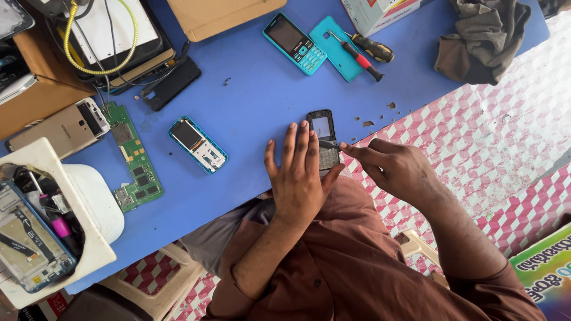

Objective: The person cleans a disassembled black mobile phone using a toothbrush. They scrub the keypad area, screen, and edges, then flip the phone to clean the back and sides. The phone remains on a blue workbench with other disassembled phones and tools nearby.

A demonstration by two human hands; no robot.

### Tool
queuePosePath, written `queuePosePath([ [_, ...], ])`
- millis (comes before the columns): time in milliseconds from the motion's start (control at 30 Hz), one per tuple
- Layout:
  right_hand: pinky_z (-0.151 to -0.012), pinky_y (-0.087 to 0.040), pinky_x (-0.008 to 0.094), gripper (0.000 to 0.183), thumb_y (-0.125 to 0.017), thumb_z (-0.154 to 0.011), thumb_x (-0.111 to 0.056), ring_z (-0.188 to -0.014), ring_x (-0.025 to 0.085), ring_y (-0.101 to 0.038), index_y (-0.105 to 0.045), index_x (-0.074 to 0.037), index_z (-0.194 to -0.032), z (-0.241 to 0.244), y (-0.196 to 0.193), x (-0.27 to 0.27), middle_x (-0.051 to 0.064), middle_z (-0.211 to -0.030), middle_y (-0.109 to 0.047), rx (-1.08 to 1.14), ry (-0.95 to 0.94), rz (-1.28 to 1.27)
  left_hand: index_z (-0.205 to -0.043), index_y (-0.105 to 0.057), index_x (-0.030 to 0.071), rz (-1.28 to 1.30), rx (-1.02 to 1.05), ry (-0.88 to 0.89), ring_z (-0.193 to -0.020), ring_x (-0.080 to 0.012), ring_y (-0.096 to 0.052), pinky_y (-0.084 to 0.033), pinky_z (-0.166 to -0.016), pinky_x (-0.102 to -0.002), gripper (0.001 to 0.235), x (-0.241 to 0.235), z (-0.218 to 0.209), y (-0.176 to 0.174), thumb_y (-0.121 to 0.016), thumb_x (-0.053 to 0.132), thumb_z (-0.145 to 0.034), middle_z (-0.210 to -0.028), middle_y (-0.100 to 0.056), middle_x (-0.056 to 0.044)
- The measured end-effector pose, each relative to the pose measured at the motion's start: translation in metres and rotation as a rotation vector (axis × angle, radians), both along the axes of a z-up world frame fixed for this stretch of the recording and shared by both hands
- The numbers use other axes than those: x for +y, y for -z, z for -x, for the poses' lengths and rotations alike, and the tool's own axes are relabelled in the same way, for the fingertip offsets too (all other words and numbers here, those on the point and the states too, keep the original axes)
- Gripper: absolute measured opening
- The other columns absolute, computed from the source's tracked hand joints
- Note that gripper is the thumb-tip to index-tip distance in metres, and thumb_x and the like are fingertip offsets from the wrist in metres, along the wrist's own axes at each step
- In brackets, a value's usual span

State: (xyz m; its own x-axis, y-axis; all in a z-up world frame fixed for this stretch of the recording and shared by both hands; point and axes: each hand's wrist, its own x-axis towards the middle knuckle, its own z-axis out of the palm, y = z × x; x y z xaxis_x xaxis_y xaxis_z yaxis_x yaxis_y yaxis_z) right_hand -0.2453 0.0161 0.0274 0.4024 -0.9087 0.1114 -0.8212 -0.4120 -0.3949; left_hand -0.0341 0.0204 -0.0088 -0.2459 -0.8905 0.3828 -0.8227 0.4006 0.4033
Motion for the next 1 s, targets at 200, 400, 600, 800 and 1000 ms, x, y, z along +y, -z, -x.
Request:
queuePosePath([
  [200,-0.046,-0.050,0.034,0.038,-0.071,-0.090,-0.015,-0.053,0.018,-0.062,-0.075,-0.026,-0.127,0.000,-0.004,-0.007,-0.001,-0.075,-0.065,0.068,-0.032,0.033,-0.139,-0.059,-0.001,-0.053,-0.003,0.046,-0.149,-0.0291,-0.044,-0.027,-0.121,-0.057,0.058,-0.001,-0.013,0.002,-0.071,0.033,-0.094,-0.155,-0.052,-0.013],
  [400,-0.043,-0.048,0.032,0.038,-0.070,-0.091,-0.014,-0.053,0.016,-0.061,-0.074,-0.027,-0.128,-0.005,-0.001,-0.005,-0.002,-0.077,-0.066,0.085,-0.007,0.024,-0.139,-0.061,0.002,-0.007,-0.018,0.112,-0.146,-0.0290,-0.046,-0.034,-0.120,-0.053,0.045,-0.001,-0.028,0.006,-0.066,0.024,-0.100,-0.154,-0.053,-0.014],
  [600,-0.043,-0.047,0.033,0.035,-0.070,-0.095,-0.016,-0.051,0.016,-0.059,-0.074,-0.027,-0.128,-0.001,0.004,-0.009,-0.001,-0.073,-0.064,0.127,0.083,0.087,-0.131,-0.068,0.003,0.043,-0.081,0.111,-0.143,-0.0280,-0.051,-0.038,-0.118,-0.052,0.036,-0.003,-0.027,0.007,-0.065,0.023,-0.101,-0.148,-0.060,-0.009],
  [800,-0.034,-0.045,0.027,0.027,-0.070,-0.098,-0.016,-0.042,0.010,-0.055,-0.078,-0.026,-0.122,-0.002,0.016,-0.015,0.000,-0.089,-0.073,0.101,-0.008,0.152,-0.131,-0.068,0.003,0.049,-0.075,0.121,-0.142,-0.0282,-0.051,-0.038,-0.118,-0.052,0.036,-0.003,-0.030,0.005,-0.065,0.023,-0.101,-0.147,-0.061,-0.009],
  [1000,-0.043,-0.046,0.032,0.031,-0.067,-0.098,-0.014,-0.051,0.013,-0.055,-0.077,-0.025,-0.126,-0.002,0.014,-0.010,-0.002,-0.079,-0.067,0.140,0.101,0.251,-0.132,-0.069,0.005,0.048,-0.052,0.117,-0.144,-0.0270,-0.050,-0.038,-0.119,-0.051,0.036,-0.003,-0.029,0.006,-0.065,0.023,-0.101,-0.148,-0.061,-0.008],
])
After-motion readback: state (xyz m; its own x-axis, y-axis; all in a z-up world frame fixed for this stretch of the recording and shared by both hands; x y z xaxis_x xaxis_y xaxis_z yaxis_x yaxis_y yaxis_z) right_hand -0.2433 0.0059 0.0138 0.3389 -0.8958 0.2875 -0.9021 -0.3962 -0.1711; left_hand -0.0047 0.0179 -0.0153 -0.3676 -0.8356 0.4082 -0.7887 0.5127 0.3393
